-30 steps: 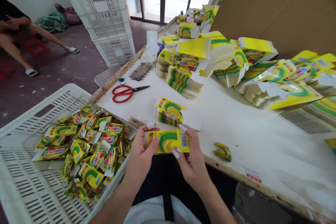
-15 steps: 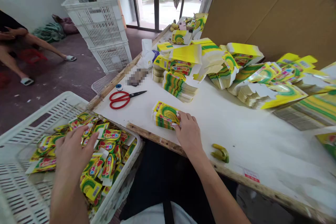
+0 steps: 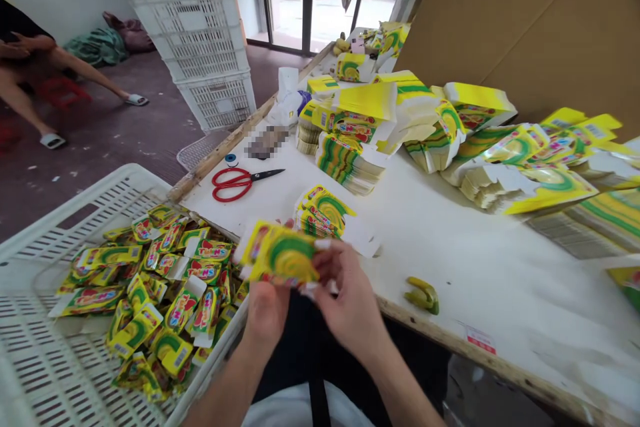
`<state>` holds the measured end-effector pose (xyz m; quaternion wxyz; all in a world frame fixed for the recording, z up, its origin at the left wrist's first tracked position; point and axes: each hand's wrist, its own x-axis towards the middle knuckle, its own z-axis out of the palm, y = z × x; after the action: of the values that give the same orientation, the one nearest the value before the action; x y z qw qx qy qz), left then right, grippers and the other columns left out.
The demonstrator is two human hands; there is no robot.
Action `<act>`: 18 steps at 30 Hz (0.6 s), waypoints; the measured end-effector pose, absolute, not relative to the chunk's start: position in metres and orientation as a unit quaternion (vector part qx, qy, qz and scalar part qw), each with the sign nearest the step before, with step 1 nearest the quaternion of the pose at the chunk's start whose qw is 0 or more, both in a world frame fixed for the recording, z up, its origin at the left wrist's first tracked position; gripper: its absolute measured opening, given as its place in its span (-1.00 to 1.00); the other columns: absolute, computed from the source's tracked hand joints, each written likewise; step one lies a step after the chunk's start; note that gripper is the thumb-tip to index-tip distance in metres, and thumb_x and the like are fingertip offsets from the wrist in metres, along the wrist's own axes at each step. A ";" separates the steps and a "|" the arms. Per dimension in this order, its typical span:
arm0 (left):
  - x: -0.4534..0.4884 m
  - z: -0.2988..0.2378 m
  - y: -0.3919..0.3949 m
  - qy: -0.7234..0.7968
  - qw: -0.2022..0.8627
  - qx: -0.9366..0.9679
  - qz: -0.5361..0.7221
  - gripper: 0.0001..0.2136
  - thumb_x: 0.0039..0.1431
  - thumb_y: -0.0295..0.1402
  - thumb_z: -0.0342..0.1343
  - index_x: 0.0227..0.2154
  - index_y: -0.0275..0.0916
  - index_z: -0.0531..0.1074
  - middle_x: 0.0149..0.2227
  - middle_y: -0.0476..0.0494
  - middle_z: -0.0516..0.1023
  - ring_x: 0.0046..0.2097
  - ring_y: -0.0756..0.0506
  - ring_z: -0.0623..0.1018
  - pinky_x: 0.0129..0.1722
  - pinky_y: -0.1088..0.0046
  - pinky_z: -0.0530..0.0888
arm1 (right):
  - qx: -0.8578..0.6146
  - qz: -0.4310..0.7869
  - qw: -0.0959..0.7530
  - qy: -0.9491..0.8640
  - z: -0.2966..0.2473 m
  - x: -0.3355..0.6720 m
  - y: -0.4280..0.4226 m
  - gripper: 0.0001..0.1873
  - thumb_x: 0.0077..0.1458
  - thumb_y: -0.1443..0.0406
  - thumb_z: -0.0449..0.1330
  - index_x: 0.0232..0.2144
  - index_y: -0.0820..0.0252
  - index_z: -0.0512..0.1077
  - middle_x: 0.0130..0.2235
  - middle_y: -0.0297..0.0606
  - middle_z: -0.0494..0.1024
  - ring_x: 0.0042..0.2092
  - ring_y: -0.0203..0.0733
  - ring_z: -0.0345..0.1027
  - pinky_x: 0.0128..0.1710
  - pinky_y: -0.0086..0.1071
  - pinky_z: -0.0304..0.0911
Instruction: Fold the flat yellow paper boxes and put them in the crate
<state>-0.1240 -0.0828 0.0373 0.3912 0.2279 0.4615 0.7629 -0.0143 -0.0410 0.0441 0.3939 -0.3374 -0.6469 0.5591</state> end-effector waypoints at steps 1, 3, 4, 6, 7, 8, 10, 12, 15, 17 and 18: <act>-0.118 0.043 -0.081 0.462 0.385 0.197 0.774 -0.31 -0.17 0.33 0.08 -0.15 -0.13 0.46 -0.16 -0.19 0.53 -0.02 -0.25 0.48 -0.13 0.28 0.50 | -0.307 0.607 0.381 -0.626 0.047 -0.016 -0.053 -0.56 -0.06 0.45 0.16 -0.09 0.07 0.22 -0.32 -0.36 0.40 -0.36 -0.30 0.34 -0.36 -0.44 0.32; -0.112 0.054 -0.079 0.472 0.383 0.155 0.779 -0.30 -0.20 0.39 0.01 -0.30 -0.17 0.48 -0.36 -0.15 0.49 -0.15 -0.24 0.51 -0.20 0.28 0.52 | -0.271 0.669 0.357 -0.593 0.051 -0.019 -0.070 -0.58 -0.06 0.43 0.18 -0.11 0.09 0.25 -0.33 -0.38 0.40 -0.33 -0.30 0.33 -0.32 -0.44 0.31; -0.111 0.059 -0.078 0.476 0.387 0.146 0.776 -0.30 -0.24 0.41 0.01 -0.38 -0.18 0.46 -0.45 -0.12 0.44 -0.23 -0.21 0.51 -0.22 0.28 0.53 | -0.263 0.684 0.345 -0.586 0.052 -0.020 -0.074 -0.59 -0.08 0.42 0.19 -0.12 0.09 0.26 -0.33 -0.38 0.39 -0.31 -0.29 0.32 -0.31 -0.44 0.31; -0.111 0.063 -0.078 0.478 0.397 0.138 0.771 -0.32 -0.37 0.42 0.09 -0.51 -0.18 0.41 -0.55 -0.05 0.35 -0.36 -0.14 0.48 -0.26 0.32 0.53 | -0.270 0.680 0.328 -0.597 0.052 -0.018 -0.076 -0.61 -0.10 0.41 0.22 -0.16 0.10 0.30 -0.35 -0.40 0.38 -0.34 -0.30 0.28 -0.35 -0.46 0.28; -0.112 0.063 -0.078 0.478 0.404 0.135 0.768 -0.33 -0.42 0.41 0.13 -0.54 -0.18 0.40 -0.55 -0.04 0.35 -0.39 -0.12 0.47 -0.27 0.34 0.54 | -0.281 0.666 0.328 -0.608 0.051 -0.016 -0.073 -0.64 -0.08 0.41 0.22 -0.18 0.11 0.32 -0.37 -0.40 0.37 -0.36 -0.31 0.26 -0.38 -0.47 0.26; -0.112 0.062 -0.079 0.475 0.410 0.133 0.767 -0.32 -0.45 0.40 0.15 -0.54 -0.17 0.41 -0.53 -0.05 0.39 -0.39 -0.12 0.47 -0.28 0.35 0.54 | -0.294 0.648 0.333 -0.619 0.049 -0.014 -0.070 -0.68 -0.06 0.40 0.20 -0.19 0.12 0.33 -0.39 -0.41 0.36 -0.38 -0.31 0.24 -0.40 -0.47 0.25; -0.112 0.058 -0.082 0.465 0.416 0.136 0.770 -0.33 -0.42 0.37 0.18 -0.44 -0.17 0.49 -0.42 -0.08 0.51 -0.33 -0.13 0.52 -0.28 0.36 0.54 | -0.318 0.606 0.362 -0.633 0.045 -0.007 -0.062 -0.75 0.01 0.38 0.17 -0.19 0.14 0.35 -0.41 -0.39 0.38 -0.39 -0.29 0.27 -0.38 -0.44 0.26; -0.112 0.050 -0.085 0.476 0.404 0.150 0.766 -0.46 -0.26 0.20 0.28 -0.35 -0.14 0.54 -0.32 -0.06 0.58 -0.28 -0.10 0.55 -0.25 0.42 0.54 | -0.326 0.568 0.389 -0.648 0.042 0.001 -0.056 -0.80 0.08 0.38 0.13 -0.18 0.15 0.36 -0.37 -0.34 0.44 -0.34 -0.26 0.36 -0.32 -0.42 0.30; -0.116 0.038 -0.090 0.524 0.364 0.181 0.748 -0.73 -0.11 -0.12 0.37 -0.40 -0.16 0.56 -0.34 -0.02 0.62 -0.28 -0.05 0.56 -0.18 0.46 0.52 | -0.326 0.505 0.409 -0.686 0.043 0.014 -0.049 -0.83 0.17 0.40 0.06 -0.22 0.16 0.40 -0.32 -0.28 0.52 -0.29 -0.24 0.43 -0.32 -0.43 0.32; -0.124 0.035 -0.091 0.548 0.364 0.205 0.725 -0.77 -0.12 -0.17 0.38 -0.45 -0.19 0.57 -0.38 -0.05 0.62 -0.31 -0.08 0.58 -0.18 0.40 0.53 | -0.329 0.457 0.417 -0.713 0.047 0.024 -0.044 -0.79 0.20 0.43 0.02 -0.25 0.15 0.45 -0.35 -0.29 0.53 -0.33 -0.26 0.43 -0.37 -0.46 0.30; -0.129 0.036 -0.092 0.554 0.383 0.220 0.706 -0.75 -0.12 -0.14 0.37 -0.43 -0.20 0.58 -0.37 -0.09 0.63 -0.30 -0.12 0.59 -0.16 0.36 0.54 | -0.330 0.433 0.419 -0.726 0.051 0.029 -0.040 -0.77 0.19 0.44 0.03 -0.24 0.14 0.46 -0.37 -0.30 0.53 -0.35 -0.27 0.43 -0.40 -0.47 0.30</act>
<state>-0.1289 -0.0921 0.0360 0.3829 0.2203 0.5537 0.7059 0.0293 -0.0404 0.0506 0.4194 -0.3297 -0.7265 0.4332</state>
